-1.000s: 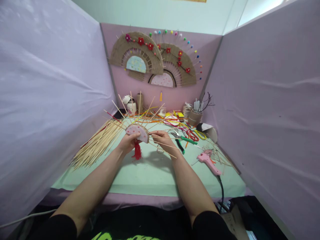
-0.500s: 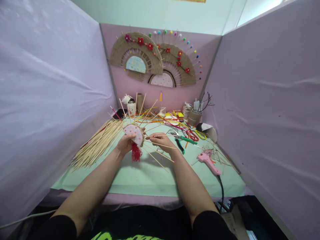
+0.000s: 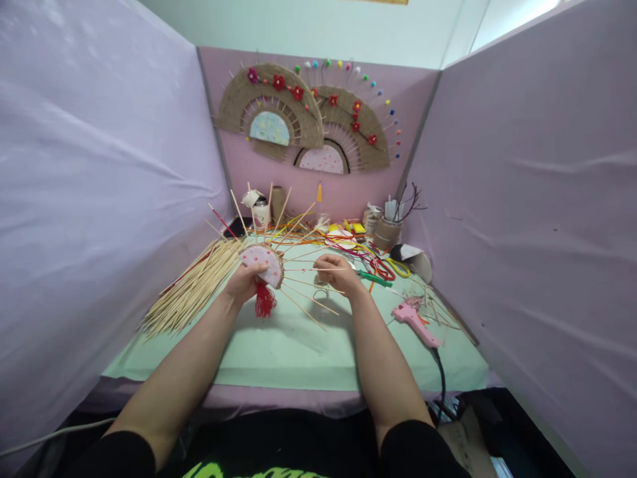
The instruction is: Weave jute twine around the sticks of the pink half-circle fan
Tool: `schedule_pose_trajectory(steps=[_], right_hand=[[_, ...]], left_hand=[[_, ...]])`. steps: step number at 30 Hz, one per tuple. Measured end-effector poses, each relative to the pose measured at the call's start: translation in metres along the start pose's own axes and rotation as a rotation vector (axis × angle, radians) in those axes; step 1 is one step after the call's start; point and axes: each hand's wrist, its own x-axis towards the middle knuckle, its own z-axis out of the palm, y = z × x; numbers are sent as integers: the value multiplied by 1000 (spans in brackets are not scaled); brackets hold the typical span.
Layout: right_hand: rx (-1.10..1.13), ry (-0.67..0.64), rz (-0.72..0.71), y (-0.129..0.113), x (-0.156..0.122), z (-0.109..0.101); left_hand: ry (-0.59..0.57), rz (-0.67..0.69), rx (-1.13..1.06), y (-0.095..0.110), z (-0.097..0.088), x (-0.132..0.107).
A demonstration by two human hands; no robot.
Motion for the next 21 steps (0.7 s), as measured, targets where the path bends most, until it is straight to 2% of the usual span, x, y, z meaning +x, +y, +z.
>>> schedule_pose_trajectory(steps=[4,8,16,21], right_hand=[[105,39,-138,-12,-4,-14],[81,95,-210,-17,-7,-22],[-22,283,-322,-19,-5,-22],[32,355,-399,-19,-3,-20]], left_hand=[[10,-28,63,2,-1,1],[1,-62,95,3,0,1],[14,-67,124,3,3,1],[65,-52,107,4,5,2]])
